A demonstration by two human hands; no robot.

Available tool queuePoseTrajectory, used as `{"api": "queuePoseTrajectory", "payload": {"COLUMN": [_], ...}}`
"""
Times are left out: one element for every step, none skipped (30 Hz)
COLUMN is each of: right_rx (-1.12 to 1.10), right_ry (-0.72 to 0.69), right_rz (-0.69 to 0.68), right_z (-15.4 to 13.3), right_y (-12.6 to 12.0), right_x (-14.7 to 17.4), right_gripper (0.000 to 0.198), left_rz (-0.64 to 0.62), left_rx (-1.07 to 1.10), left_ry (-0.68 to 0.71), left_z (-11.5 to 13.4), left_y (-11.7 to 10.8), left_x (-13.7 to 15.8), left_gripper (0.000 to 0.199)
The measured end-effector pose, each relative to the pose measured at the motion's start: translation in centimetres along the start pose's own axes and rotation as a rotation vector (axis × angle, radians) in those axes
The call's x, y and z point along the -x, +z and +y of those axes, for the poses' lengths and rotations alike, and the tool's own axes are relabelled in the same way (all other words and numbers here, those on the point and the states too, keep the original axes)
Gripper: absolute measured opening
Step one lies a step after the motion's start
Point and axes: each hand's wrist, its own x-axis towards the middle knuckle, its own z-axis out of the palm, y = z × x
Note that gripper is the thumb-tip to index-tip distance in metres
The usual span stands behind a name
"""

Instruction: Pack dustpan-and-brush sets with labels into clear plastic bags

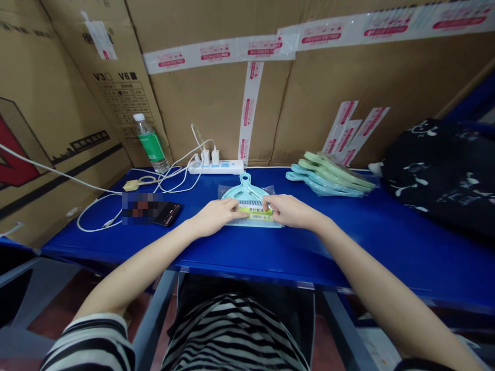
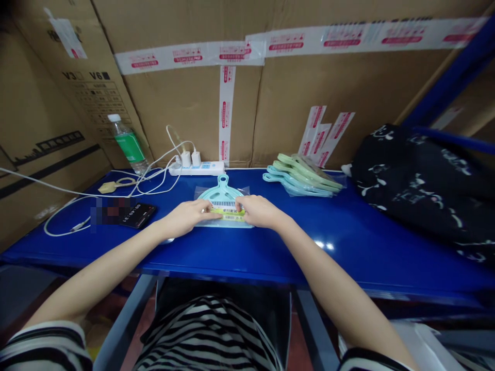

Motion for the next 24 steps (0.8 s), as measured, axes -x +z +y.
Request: {"api": "queuePoseTrajectory", "payload": {"right_rx": [-0.001,0.0,0.001,0.001,-0.001,-0.005,-0.011,-0.018,-0.027,-0.034,-0.039,-0.04,-0.035,-0.026,-0.013,0.001,0.015,0.029,0.041,0.052,0.064,0.073,0.082,0.089], "right_ry": [-0.002,-0.001,0.003,0.008,0.007,-0.005,-0.031,-0.069,-0.117,-0.163,-0.2,-0.224,-0.236,-0.238,-0.235,-0.229,-0.221,-0.208,-0.19,-0.168,-0.142,-0.113,-0.086,-0.064], "right_rz": [-0.004,-0.009,-0.012,-0.013,-0.007,0.009,0.032,0.052,0.065,0.07,0.065,0.053,0.038,0.025,0.015,0.004,-0.009,-0.023,-0.038,-0.053,-0.07,-0.091,-0.111,-0.131], "right_z": [0.0,-0.1,-0.1,-0.2,-0.3,-0.3,-0.4,-0.5,-0.5,-0.6,-0.7,-0.8,-0.9,-1.0,-1.1,-1.1,-1.2,-1.2,-1.3,-1.3,-1.2,-1.2,-1.1,-0.9], "right_y": [0.0,-0.1,-0.1,-0.2,-0.3,-0.3,-0.4,-0.3,-0.2,-0.1,0.0,0.1,0.2,0.2,0.2,0.1,0.0,-0.2,-0.4,-0.6,-0.9,-1.1,-1.4,-1.5], "right_x": [0.0,0.1,0.1,0.2,0.3,0.4,0.5,0.5,0.6,0.6,0.5,0.5,0.4,0.4,0.4,0.4,0.4,0.4,0.5,0.6,0.7,0.8,0.9,1.1], "right_gripper": [0.032,0.031,0.031,0.031,0.032,0.034,0.037,0.039,0.042,0.046,0.048,0.051,0.052,0.054,0.055,0.055,0.056,0.056,0.056,0.056,0.056,0.056,0.055,0.055], "left_rz": [-0.005,-0.006,-0.006,-0.005,-0.003,0.003,0.009,0.013,0.013,0.01,0.003,-0.004,-0.01,-0.013,-0.015,-0.015,-0.015,-0.017,-0.018,-0.017,-0.013,-0.008,-0.001,0.006], "left_rx": [-0.008,-0.014,-0.018,-0.02,-0.019,-0.014,-0.007,0.0,0.006,0.007,0.005,0.0,-0.004,-0.006,-0.007,-0.005,-0.004,-0.004,-0.009,-0.016,-0.025,-0.033,-0.04,-0.044], "left_ry": [0.005,0.0,-0.004,-0.008,-0.013,-0.016,-0.019,-0.02,-0.019,-0.017,-0.013,-0.009,-0.006,-0.003,-0.002,-0.002,-0.002,-0.003,-0.003,-0.003,-0.002,-0.001,-0.001,-0.004], "left_z": [0.0,0.1,0.1,0.1,0.1,0.1,0.1,0.1,0.0,0.0,0.0,0.0,0.0,0.0,0.0,0.0,0.0,0.0,0.0,-0.1,-0.1,-0.2,-0.3,-0.4], "left_y": [0.0,0.0,0.0,0.0,0.1,0.1,0.1,0.1,0.2,0.2,0.3,0.3,0.4,0.4,0.4,0.4,0.4,0.3,0.3,0.2,0.1,0.0,0.0,-0.1], "left_x": [-0.1,-0.1,-0.1,-0.2,-0.2,-0.2,-0.2,-0.3,-0.3,-0.3,-0.3,-0.3,-0.3,-0.3,-0.3,-0.4,-0.4,-0.4,-0.5,-0.6,-0.6,-0.6,-0.7,-0.7], "left_gripper": [0.048,0.047,0.046,0.045,0.045,0.044,0.044,0.044,0.045,0.047,0.049,0.052,0.054,0.056,0.057,0.057,0.057,0.056,0.054,0.052,0.05,0.048,0.046,0.045]}}
